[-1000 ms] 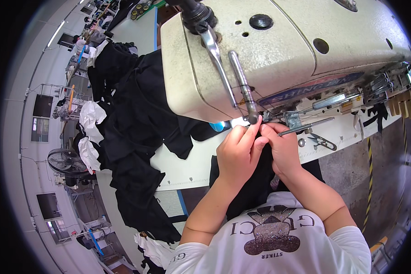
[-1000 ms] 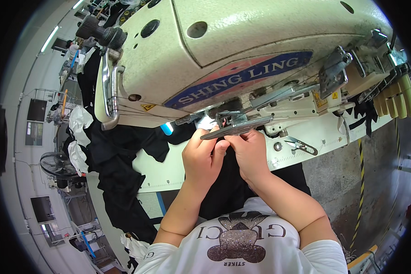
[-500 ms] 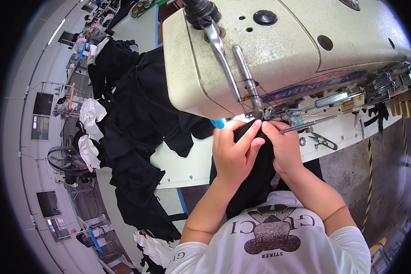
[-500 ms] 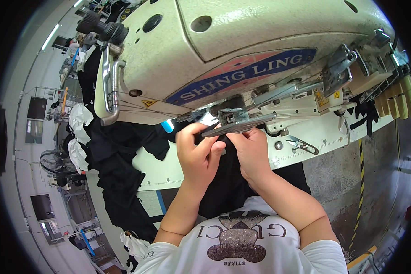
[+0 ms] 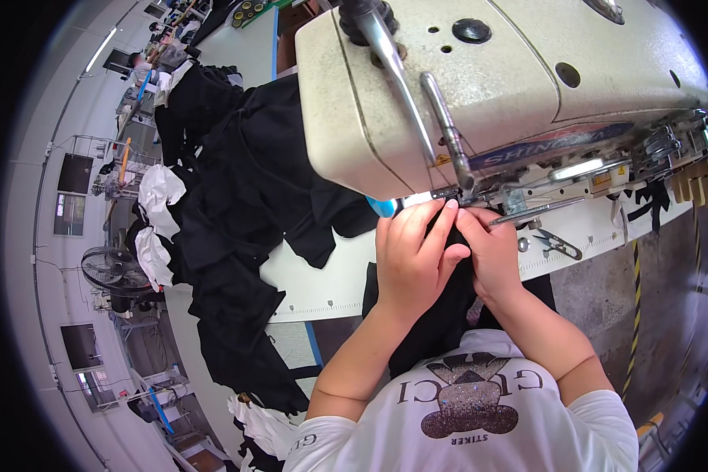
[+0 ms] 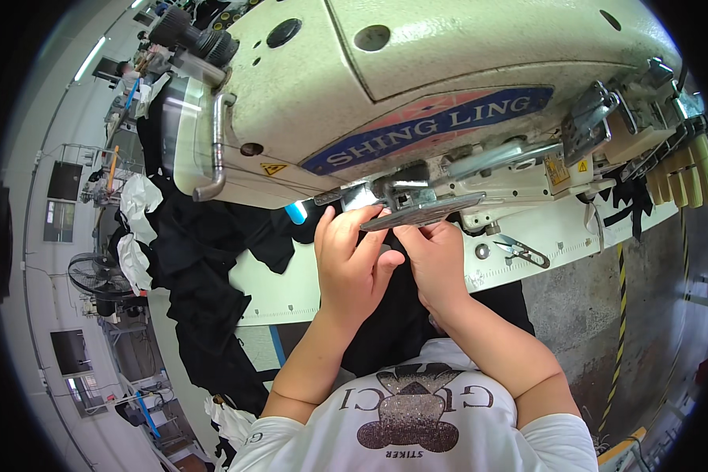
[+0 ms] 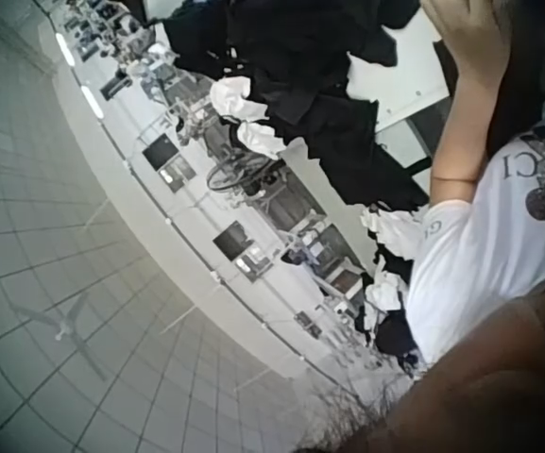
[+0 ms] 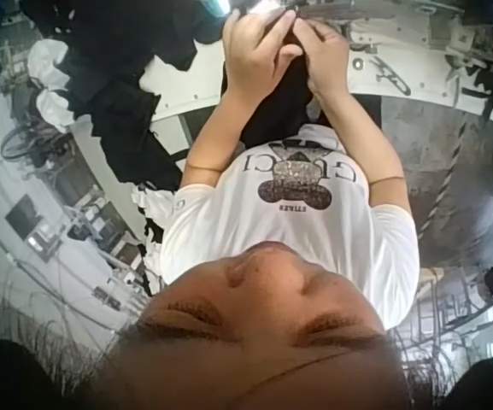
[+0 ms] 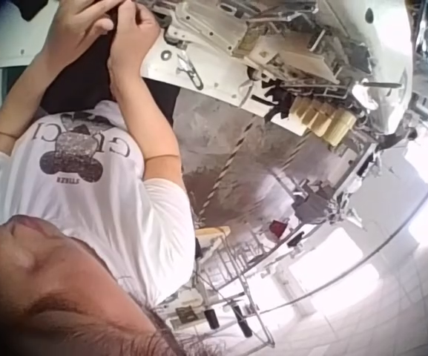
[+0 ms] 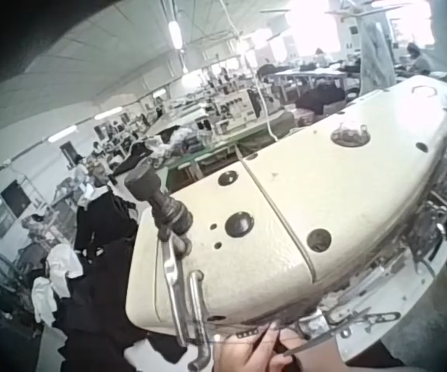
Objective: Sewing pieces of black fabric together using an industrial sewing machine.
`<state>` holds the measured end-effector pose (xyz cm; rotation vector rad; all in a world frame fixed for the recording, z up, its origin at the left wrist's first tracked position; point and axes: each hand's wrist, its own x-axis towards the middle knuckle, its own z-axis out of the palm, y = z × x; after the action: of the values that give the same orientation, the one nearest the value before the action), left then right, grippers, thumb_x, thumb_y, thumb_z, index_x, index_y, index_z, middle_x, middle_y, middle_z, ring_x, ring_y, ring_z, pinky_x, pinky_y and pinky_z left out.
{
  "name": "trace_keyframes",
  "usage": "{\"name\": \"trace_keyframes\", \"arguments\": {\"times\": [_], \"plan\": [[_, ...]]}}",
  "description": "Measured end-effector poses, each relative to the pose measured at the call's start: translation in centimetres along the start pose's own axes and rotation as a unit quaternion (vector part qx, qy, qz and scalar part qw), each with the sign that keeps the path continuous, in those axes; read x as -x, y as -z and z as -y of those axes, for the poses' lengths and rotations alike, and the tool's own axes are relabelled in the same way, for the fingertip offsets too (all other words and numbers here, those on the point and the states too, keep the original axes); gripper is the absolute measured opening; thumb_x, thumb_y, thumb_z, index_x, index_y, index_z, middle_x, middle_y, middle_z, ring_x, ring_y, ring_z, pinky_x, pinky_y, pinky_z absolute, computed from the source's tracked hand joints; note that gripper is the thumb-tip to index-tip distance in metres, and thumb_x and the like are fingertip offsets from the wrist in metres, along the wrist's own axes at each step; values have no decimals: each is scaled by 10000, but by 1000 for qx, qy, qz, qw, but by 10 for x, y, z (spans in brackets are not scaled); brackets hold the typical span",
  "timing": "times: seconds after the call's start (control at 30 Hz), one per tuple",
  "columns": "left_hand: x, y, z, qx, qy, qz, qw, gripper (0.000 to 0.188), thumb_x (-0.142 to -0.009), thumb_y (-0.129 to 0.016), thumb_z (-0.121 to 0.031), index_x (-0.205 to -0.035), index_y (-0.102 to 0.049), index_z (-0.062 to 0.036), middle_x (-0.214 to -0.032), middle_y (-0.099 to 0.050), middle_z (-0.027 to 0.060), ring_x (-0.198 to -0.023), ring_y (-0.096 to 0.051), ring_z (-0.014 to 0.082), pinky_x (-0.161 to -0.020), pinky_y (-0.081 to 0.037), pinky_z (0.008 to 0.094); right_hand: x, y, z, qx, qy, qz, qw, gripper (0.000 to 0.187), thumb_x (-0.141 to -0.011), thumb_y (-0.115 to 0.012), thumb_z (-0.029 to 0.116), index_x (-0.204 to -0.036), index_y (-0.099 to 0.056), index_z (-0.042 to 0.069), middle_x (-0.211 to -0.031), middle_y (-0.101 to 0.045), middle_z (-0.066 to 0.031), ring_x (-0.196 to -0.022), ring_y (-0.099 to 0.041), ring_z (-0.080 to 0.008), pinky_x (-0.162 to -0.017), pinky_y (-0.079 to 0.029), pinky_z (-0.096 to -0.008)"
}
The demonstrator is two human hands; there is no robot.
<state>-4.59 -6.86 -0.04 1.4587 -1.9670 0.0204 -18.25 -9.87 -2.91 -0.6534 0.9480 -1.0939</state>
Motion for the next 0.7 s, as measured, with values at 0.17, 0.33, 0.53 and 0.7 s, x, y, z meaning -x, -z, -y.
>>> {"name": "trace_keyframes", "arguments": {"times": [0.17, 0.33, 0.53, 0.7], "plan": [[5, -4, -6, -55, 22, -12, 998, 646, -1053, -438, -620, -1191, -735, -63, -1281, -638, 89, -1209, -604, 279, -1208, -236, 589, 2, -3, -1, -17, 20, 5, 1000, 120, -996, -697, 116, -1002, -767, 19, -895, -710, 21, -773, -579, -29, -689, -434, -220], [9, -2, -5, -82, 14, 5, 997, 619, -1057, -436, -611, -1207, -735, -90, -1330, -628, 92, -1268, -592, 281, -1210, -211, 616, 4, 2, 2, 14, 45, 17, 999, 133, -1005, -683, 109, -1047, -764, 11, -934, -730, 4, -814, -614, -37, -741, -476, -224], [11, 0, -1, -62, 12, 14, 998, 581, -1051, -458, -601, -1213, -732, -115, -1369, -620, 98, -1320, -575, 290, -1219, -182, 634, 8, -3, 10, 49, 23, 9, 999, 134, -990, -652, 87, -910, -715, 0, -808, -639, 28, -711, -513, -38, -628, -400, -222], [9, 1, -2, -60, 9, 16, 998, 563, -1044, -481, -594, -1223, -726, -119, -1371, -619, 98, -1328, -569, 295, -1224, -178, 635, 7, -3, 6, 48, 38, 12, 998, 127, -998, -664, 105, -934, -702, 3, -804, -631, 36, -709, -506, -30, -626, -395, -213]]}}
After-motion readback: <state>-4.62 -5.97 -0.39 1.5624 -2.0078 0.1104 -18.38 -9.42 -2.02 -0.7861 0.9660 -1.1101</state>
